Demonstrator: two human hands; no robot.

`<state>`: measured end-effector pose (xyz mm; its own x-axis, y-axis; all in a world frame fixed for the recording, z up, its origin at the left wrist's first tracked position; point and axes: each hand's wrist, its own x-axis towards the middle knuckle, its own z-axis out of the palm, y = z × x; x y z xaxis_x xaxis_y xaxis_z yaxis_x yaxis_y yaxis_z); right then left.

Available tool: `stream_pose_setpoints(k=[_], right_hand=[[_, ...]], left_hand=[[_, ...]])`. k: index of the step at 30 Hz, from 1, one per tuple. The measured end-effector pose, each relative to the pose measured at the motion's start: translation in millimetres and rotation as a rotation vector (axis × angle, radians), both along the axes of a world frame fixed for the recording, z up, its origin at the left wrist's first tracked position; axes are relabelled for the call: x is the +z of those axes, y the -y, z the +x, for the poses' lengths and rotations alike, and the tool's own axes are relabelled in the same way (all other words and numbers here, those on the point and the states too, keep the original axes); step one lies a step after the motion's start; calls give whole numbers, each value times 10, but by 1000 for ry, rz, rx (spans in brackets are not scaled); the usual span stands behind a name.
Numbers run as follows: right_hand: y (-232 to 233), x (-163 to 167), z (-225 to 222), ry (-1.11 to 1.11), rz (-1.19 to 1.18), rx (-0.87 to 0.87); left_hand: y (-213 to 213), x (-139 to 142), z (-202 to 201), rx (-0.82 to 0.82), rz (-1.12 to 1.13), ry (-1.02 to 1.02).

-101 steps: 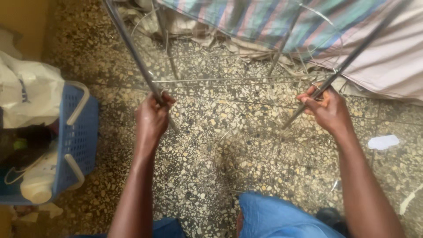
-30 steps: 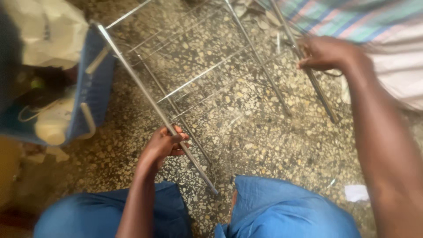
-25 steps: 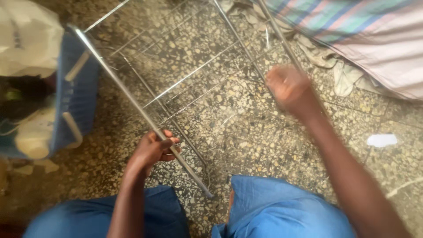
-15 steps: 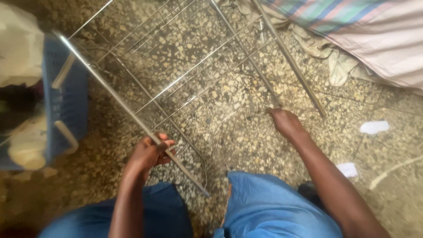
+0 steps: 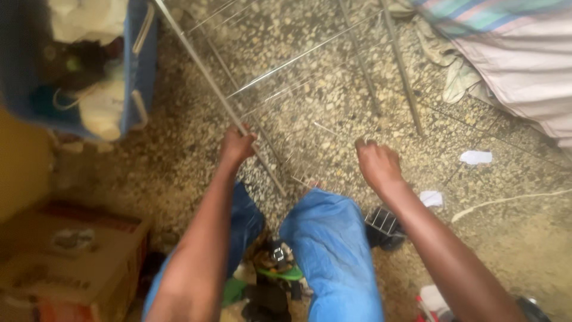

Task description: The person sits on the floor and takes apart a chrome wire dish rack, pulling the wire grid and curved frame pieces apart by hand, then fits the wire pieces back into the frame to rebuild the rack.

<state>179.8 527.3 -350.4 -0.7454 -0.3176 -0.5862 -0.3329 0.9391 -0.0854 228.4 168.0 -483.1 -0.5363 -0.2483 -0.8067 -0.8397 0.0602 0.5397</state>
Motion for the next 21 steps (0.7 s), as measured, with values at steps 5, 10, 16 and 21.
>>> stream_pose_setpoints(k=[5, 10, 16, 21], right_hand=[[404, 255, -315, -27, 40, 119], [685, 858, -883, 123, 133, 55], [775, 1244, -1314, 117, 154, 109], [633, 983, -1822, 371, 305, 123]], left_hand=[[-49, 726, 207, -137, -437, -230], [-244, 1971, 514, -325, -494, -454], [-1020, 2710, 529, -1104, -163, -643], [-1890, 2423, 421, -1084, -217, -620]])
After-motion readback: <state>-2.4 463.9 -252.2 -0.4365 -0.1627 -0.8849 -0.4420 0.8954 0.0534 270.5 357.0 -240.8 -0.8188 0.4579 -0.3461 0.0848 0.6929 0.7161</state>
